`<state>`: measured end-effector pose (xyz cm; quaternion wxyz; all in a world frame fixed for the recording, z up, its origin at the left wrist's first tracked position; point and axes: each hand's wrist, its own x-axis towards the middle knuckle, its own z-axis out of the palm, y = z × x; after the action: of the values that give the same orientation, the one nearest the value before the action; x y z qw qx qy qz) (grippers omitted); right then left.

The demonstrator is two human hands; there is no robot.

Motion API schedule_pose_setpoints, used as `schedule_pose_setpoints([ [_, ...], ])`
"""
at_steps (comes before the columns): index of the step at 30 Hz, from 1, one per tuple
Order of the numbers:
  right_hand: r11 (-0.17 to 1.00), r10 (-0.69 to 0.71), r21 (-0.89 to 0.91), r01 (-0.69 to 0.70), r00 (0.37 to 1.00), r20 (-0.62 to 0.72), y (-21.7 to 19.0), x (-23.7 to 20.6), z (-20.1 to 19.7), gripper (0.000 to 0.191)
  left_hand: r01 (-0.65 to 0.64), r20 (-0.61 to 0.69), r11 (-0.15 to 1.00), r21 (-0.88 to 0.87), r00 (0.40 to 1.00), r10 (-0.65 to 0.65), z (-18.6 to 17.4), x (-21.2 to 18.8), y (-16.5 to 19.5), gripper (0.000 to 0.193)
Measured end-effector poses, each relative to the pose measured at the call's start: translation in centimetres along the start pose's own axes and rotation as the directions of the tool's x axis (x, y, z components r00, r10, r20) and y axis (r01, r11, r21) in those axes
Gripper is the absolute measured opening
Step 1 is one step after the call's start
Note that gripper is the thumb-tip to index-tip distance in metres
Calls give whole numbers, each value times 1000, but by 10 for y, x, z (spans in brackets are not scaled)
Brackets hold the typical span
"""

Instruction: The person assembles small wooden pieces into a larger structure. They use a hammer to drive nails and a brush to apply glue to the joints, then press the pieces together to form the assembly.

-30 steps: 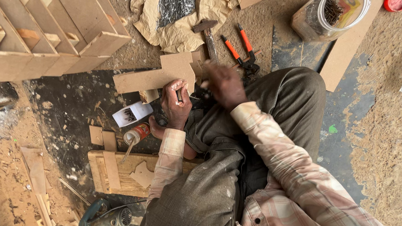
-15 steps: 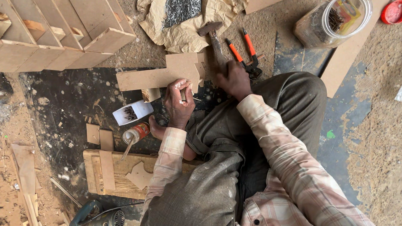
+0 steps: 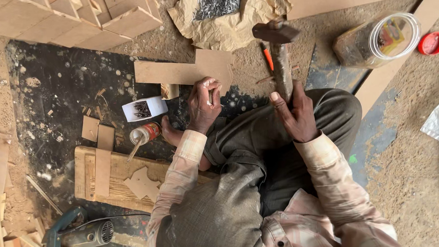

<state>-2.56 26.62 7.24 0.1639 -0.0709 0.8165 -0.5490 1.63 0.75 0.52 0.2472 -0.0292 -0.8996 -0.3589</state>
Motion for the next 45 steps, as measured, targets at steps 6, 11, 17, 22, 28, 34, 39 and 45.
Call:
schedule_pose_setpoints([
  [6,783,-494,-368,502,861,124,6,-9,-1,59,19,2,1000,-24,1000,-19,-5,-3,-4,28],
  [11,672,-394,-558,487,873,287,11,-19,10,55,62,-1,997,-51,998,-63,-7,-9,-7,27],
  [17,579,-362,-638,508,861,358,6,-15,13,58,69,18,997,-42,997,-68,-7,-8,-11,29],
  [22,606,-444,-573,551,833,331,6,-17,13,61,37,-5,999,-27,999,-37,-7,-11,-12,25],
  [28,561,-402,-628,540,841,363,9,-15,10,63,24,8,999,-29,1000,-24,-5,-10,-14,25],
  [34,577,-447,-583,572,818,361,9,-15,7,66,26,-7,1000,1,1000,-26,-3,-11,-13,22],
  [39,576,-447,-599,556,828,339,6,-13,5,65,44,3,998,-41,999,-44,-2,-12,-13,22],
  [45,557,-437,-593,581,812,386,7,-11,6,65,130,43,990,-60,991,-128,2,-15,-17,29],
])
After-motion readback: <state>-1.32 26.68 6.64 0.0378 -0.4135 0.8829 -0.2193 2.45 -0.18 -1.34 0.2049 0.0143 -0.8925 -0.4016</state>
